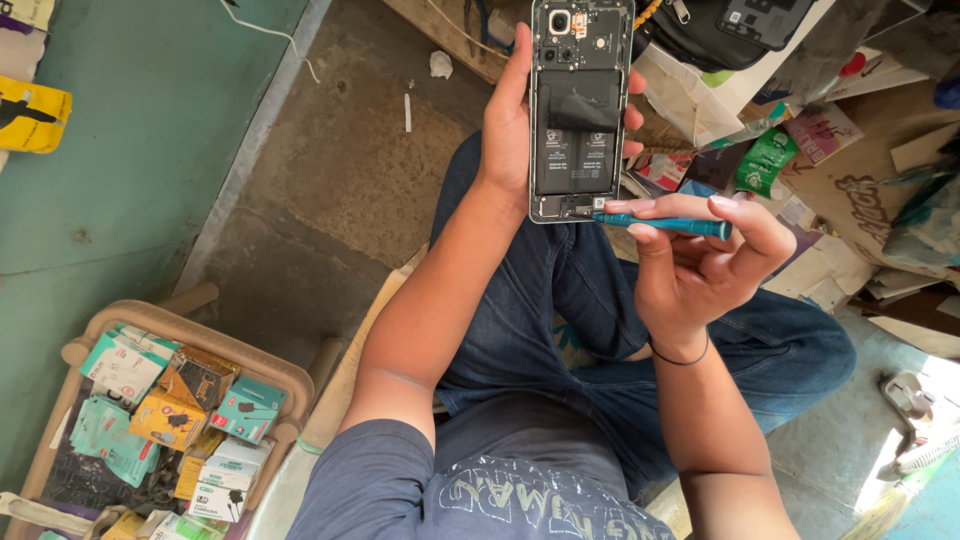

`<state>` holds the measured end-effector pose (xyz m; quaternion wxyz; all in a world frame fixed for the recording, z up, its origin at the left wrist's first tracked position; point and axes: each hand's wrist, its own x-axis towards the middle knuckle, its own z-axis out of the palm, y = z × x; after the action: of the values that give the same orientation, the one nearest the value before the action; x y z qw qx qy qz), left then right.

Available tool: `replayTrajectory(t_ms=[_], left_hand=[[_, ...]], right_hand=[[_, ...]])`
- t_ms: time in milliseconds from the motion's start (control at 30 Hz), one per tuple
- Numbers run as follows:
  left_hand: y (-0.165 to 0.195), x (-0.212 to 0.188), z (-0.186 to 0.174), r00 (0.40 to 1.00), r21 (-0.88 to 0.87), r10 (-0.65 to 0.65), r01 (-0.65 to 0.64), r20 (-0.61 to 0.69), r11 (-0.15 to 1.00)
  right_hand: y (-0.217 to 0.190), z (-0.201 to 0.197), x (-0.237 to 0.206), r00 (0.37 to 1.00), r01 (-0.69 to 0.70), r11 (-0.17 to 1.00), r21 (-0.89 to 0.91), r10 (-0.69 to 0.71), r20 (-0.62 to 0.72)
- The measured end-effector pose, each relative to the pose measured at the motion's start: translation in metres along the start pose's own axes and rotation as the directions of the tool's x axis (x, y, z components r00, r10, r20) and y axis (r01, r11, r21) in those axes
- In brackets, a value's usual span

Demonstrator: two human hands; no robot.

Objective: The person uses a blue plastic spudger to carefully pry and lift internal components inside a disassembled smartphone. They work around the camera module and along the bottom edge of the device, manipulating small parts without removing them.

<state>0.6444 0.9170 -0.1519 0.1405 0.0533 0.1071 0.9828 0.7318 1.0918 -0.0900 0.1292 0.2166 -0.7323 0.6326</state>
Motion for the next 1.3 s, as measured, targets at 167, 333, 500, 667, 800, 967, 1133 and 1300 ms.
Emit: replayTrajectory(t_ms=[167,333,500,667,800,967,1133,1300], left_hand=[[0.000,-0.001,0.001,1.000,0.006,0.001,-0.001,-0.007,1.000],[0.002,0.000,0.001,1.000,-0.020,-0.019,0.019,-0.006,1.000],[0.002,0.001,0.001,1.000,-0.010,-0.011,0.011,-0.003,1.000],[0.003,0.001,0.001,1.000,0.026,-0.003,0.004,-0.021,1.000],[0.002,0.001,0.000,0.999,0.032,-0.007,0.008,-0.039,0.999],[0.000,-0.002,0.000,0.998,0.036,0.000,0.002,-0.057,0.999],[-0.005,-0.004,0.002,0.998,0.044,-0.007,0.010,-0.067,0.999],[-0.007,-0.005,0.001,0.999,0.051,0.017,-0.014,-0.051,0.999]], right_hand=[[-0.003,0.000,0.002,1.000,0.023,0.998,-0.053,-0.022,0.016],[-0.005,0.002,0.002,0.999,0.043,0.996,-0.074,-0.041,0.032],[-0.007,0.003,0.006,0.991,0.129,0.985,-0.114,-0.123,0.058],[-0.005,0.007,0.018,0.950,0.302,0.938,-0.170,-0.281,0.135],[-0.008,0.011,0.022,0.901,0.429,0.887,-0.173,-0.406,0.153],[-0.019,0.011,0.016,0.925,0.377,0.917,-0.132,-0.365,0.105],[-0.021,0.013,0.013,0.887,0.444,0.861,-0.247,-0.461,-0.012],[-0.020,0.009,0.010,0.954,0.299,0.946,-0.122,-0.294,0.062]])
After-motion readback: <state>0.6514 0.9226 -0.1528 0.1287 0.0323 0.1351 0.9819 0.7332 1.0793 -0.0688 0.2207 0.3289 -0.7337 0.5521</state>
